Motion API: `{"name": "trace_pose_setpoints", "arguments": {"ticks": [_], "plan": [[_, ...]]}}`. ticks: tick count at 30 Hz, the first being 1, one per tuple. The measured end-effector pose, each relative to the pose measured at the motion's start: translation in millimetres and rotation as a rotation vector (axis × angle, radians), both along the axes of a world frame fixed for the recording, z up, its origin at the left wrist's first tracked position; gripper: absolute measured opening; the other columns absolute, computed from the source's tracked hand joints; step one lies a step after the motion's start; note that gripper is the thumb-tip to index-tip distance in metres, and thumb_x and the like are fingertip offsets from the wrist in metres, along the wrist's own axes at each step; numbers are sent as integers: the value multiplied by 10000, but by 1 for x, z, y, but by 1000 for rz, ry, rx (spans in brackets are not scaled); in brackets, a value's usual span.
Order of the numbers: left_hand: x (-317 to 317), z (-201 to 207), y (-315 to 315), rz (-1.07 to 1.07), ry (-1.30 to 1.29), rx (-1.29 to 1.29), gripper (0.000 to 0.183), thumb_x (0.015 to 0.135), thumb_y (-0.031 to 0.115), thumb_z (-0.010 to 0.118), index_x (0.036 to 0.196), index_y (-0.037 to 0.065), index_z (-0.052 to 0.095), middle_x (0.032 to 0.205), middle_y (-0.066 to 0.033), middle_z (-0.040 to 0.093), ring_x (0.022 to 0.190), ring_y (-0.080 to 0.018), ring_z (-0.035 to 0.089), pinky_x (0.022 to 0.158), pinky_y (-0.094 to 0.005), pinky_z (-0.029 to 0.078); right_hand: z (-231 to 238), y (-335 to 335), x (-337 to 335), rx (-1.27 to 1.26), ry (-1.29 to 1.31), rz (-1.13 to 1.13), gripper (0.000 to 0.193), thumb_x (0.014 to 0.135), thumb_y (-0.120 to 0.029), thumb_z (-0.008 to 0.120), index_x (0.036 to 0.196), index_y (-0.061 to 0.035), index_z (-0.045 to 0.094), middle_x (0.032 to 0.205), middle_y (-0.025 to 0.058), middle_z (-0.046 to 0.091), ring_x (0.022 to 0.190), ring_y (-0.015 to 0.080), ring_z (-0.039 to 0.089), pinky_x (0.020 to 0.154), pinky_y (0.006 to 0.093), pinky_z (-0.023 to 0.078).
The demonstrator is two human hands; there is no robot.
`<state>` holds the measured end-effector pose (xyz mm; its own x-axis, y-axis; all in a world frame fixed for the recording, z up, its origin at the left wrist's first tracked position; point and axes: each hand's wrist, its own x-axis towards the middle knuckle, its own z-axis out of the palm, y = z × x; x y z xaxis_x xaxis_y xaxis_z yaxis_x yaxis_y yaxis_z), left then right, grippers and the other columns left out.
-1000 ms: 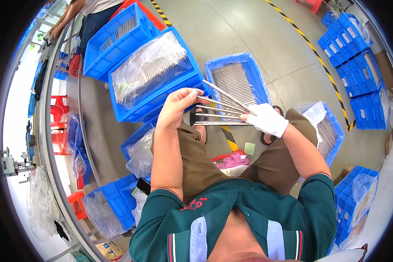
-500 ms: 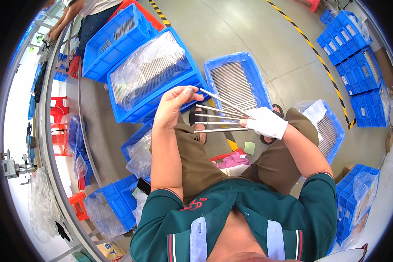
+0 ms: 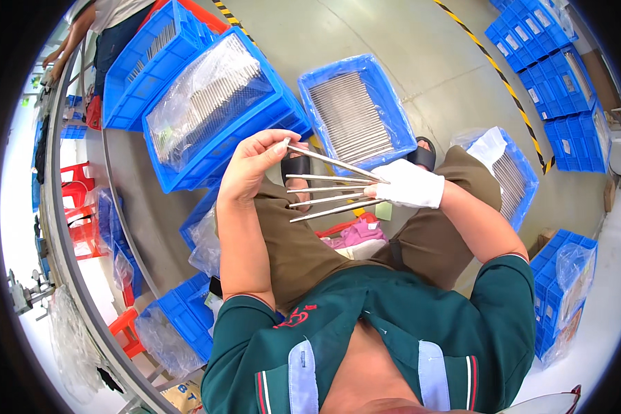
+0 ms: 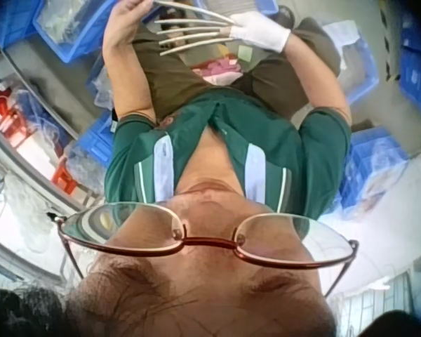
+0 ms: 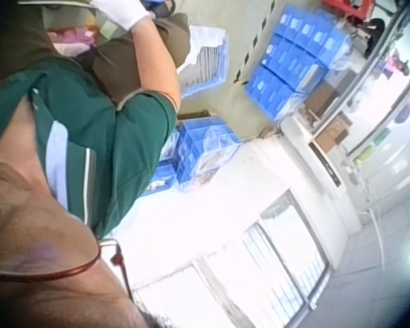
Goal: Inspecting and sorting metal rods or components at a fabrication floor workstation.
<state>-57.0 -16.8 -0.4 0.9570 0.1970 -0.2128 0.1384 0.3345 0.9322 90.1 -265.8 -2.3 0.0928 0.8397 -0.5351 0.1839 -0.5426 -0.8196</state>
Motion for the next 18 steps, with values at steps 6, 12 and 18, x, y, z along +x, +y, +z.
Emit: {"name": "trace_pose_setpoints", "arguments": {"ticks": [6, 12, 18], "plan": [[-2, -11, 0, 19, 40, 60, 254, 829, 129, 623, 1037, -15, 601, 952, -119, 648, 902, -171, 608, 853, -300, 445, -24, -5, -3, 204, -301, 56, 416, 851, -403, 515, 837, 2, 605, 702, 160, 577, 661, 263, 551, 626, 351, 422], [-1, 1, 0, -34, -16, 61, 244, 836, 106, 606, 1048, -14, 593, 970, -116, 642, 925, -172, 600, 858, -297, 446, -5, -1, -5, 43, -170, 38, 369, 842, -374, 548, 920, -16, 597, 676, 142, 560, 649, 241, 544, 625, 337, 425], [-2, 0, -5, -91, 48, 36, 234, 848, 130, 591, 1027, -20, 589, 988, -102, 636, 844, -121, 593, 693, -245, 487, -8, -1, -8, 51, -91, 48, 381, 843, -365, 548, 935, 2, 598, 695, 131, 573, 649, 206, 536, 620, 316, 425]]}}
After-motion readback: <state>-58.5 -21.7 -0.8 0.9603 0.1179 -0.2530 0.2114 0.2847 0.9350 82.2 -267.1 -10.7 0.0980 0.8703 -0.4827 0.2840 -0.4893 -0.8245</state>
